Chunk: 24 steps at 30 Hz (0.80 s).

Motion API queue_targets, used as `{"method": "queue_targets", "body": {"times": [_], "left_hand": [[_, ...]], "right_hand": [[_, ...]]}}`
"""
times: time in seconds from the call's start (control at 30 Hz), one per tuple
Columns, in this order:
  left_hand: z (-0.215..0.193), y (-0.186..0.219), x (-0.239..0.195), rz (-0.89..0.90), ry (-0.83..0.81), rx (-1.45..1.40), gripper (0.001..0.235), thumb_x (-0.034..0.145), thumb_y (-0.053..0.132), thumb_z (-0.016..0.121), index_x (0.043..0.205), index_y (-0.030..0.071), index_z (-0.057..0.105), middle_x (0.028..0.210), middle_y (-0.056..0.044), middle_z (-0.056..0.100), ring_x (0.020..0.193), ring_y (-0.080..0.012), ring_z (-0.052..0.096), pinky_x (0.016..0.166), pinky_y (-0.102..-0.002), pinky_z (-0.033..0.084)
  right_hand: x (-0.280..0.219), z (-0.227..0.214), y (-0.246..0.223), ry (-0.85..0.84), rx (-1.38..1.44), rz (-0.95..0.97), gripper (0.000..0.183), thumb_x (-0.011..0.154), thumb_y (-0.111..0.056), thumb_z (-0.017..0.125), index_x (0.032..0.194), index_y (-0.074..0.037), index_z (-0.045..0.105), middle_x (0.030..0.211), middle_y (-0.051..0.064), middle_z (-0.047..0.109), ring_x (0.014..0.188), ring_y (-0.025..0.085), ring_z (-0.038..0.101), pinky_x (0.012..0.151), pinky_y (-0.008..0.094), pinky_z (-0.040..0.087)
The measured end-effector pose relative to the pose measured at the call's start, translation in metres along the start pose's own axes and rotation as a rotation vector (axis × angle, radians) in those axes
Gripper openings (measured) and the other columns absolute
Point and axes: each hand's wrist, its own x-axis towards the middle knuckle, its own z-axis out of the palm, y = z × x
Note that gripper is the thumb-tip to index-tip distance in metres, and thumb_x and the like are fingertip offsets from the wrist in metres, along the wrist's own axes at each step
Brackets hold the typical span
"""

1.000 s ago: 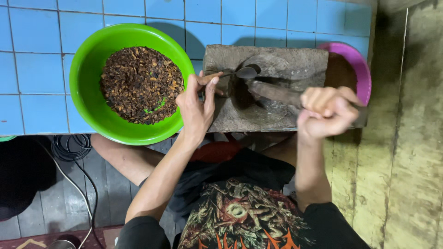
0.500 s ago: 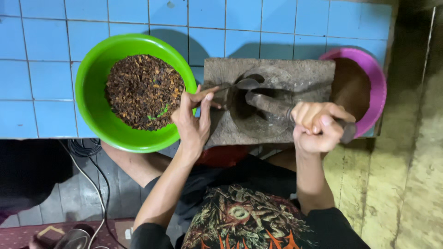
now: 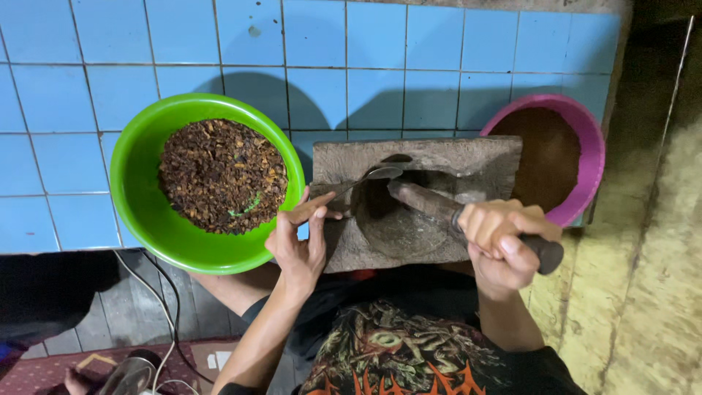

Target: The person uses a pestle and mortar to grind dark brown material, likely spices or coffee beans. They repeatedly scoop the material from a green bowl into the mortar, grind it, and transfer the ground powder into a pink bowl.

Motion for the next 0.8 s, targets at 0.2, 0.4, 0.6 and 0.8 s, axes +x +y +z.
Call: {"method": "queue_targets", "body": {"times": [0.2,0.4,0.6,0.8], "left_hand": [[0.001,0.003,0.002,-0.001,0.026,-0.031,0.009,0.098,0.002,0.06,0.09,-0.002,0.059,0.081,-0.014,0.078,0.065,-0.0247,0.077,0.095,-0.047,0.054],[0.004,0.003,0.01,0.025,0.016,-0.018,0.009,0.1,0.003,0.057,0.093,-0.002,0.059,0.076,-0.011,0.077,0.062,-0.0226,0.076,0.091,-0.046,0.056],[0.006,0.01,0.009,-0.091,0.001,0.042,0.017,0.102,0.01,0.056,0.09,0.004,0.046,0.089,-0.011,0.075,0.07,-0.0171,0.075,0.097,-0.033,0.056],[0.003,0.022,0.02,-0.104,-0.032,0.051,0.015,0.1,0.012,0.063,0.091,0.003,0.056,0.057,-0.008,0.067,0.048,-0.0228,0.068,0.067,-0.036,0.058]], "right_hand": [[-0.005,0.011,0.011,-0.057,0.013,0.018,0.029,0.075,-0.02,0.053,0.048,-0.017,0.044,0.033,-0.004,0.032,0.029,0.012,0.029,0.033,0.026,0.03],[-0.016,-0.036,0.027,-0.076,0.033,0.037,0.032,0.086,-0.03,0.043,0.055,-0.023,0.034,0.038,-0.005,0.032,0.031,0.01,0.03,0.041,0.027,0.031],[0.015,0.022,-0.038,0.027,-0.126,-0.029,0.033,0.095,-0.024,0.031,0.063,-0.022,0.033,0.049,-0.008,0.022,0.04,0.007,0.016,0.043,0.028,0.014],[-0.011,0.011,0.028,0.114,-0.058,-0.019,0.036,0.089,-0.014,0.047,0.057,-0.018,0.03,0.036,-0.001,0.023,0.029,0.013,0.025,0.036,0.029,0.021]]}}
